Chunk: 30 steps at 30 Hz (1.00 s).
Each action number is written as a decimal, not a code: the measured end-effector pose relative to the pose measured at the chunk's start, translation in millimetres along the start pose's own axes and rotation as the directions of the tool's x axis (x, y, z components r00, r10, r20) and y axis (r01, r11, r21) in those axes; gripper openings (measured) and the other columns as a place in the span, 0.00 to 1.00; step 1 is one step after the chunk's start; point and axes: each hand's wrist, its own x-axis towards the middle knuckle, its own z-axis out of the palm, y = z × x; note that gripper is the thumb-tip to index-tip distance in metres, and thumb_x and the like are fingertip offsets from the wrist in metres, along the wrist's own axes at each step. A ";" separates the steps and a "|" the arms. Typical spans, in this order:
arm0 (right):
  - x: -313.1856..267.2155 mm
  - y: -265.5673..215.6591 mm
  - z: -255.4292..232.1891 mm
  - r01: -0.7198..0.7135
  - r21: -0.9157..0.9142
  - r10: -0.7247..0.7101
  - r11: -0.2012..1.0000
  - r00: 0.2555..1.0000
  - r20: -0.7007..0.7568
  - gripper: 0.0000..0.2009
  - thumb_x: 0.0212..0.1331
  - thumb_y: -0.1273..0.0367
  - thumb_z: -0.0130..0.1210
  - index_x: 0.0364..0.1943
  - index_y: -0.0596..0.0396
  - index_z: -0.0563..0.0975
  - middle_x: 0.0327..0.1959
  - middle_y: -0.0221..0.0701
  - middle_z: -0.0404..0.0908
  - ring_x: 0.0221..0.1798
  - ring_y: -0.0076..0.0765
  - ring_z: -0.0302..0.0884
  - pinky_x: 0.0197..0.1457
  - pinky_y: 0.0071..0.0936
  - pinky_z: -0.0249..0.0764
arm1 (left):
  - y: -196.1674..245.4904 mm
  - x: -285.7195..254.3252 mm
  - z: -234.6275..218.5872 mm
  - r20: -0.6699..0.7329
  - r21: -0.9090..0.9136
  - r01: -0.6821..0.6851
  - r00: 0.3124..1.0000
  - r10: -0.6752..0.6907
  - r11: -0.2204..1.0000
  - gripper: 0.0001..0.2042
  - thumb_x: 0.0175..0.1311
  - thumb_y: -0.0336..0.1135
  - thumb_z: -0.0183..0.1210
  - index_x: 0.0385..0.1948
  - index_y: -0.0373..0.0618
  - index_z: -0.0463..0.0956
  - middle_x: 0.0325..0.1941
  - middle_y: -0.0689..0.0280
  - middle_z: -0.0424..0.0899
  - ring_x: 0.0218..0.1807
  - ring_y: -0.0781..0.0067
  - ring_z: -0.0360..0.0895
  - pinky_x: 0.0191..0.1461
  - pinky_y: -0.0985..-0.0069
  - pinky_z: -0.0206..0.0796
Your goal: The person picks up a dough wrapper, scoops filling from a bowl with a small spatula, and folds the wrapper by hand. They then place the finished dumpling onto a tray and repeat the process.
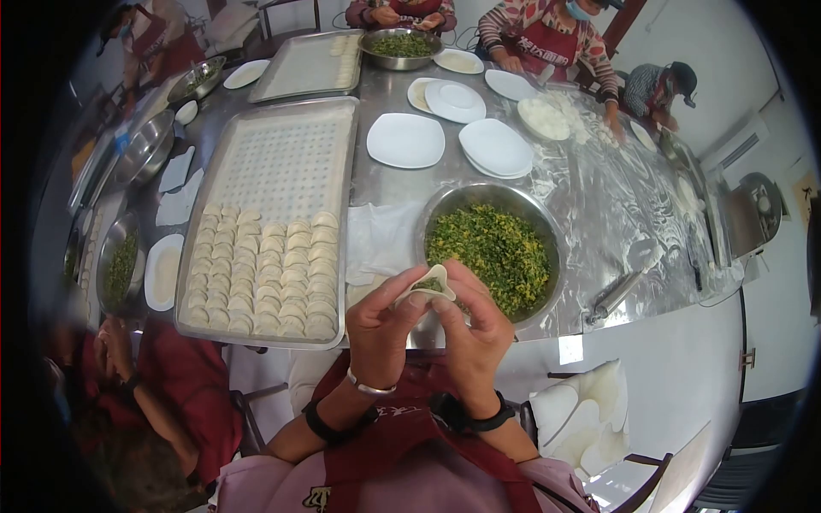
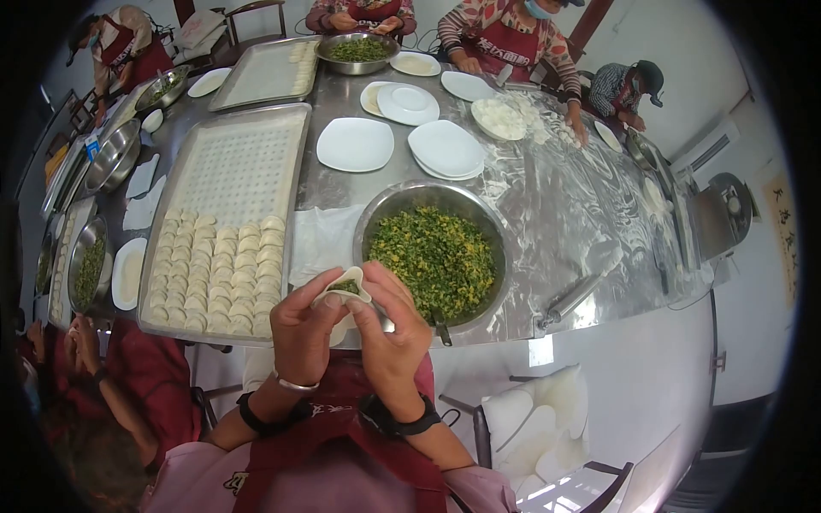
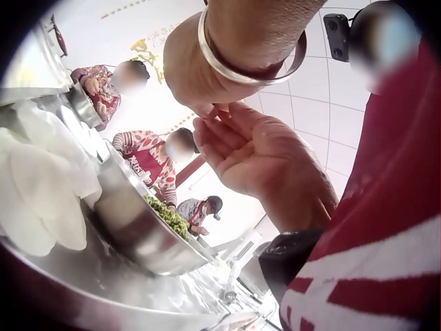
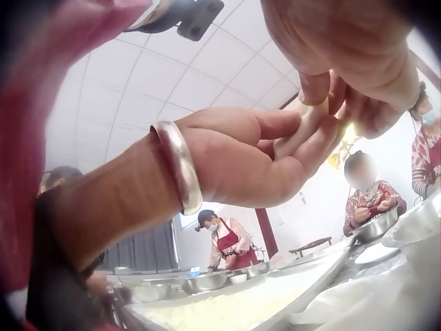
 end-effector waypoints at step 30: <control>5.0 6.9 -14.7 0.142 0.001 -0.140 0.990 0.975 0.174 0.06 0.54 0.78 0.63 0.36 0.61 0.82 0.51 0.42 0.84 0.64 0.48 0.74 0.66 0.40 0.68 | -2.7 -7.2 -5.9 0.079 0.144 -0.037 0.997 0.026 0.989 0.14 0.68 0.23 0.55 0.53 0.29 0.76 0.53 0.54 0.81 0.53 0.68 0.80 0.56 0.71 0.78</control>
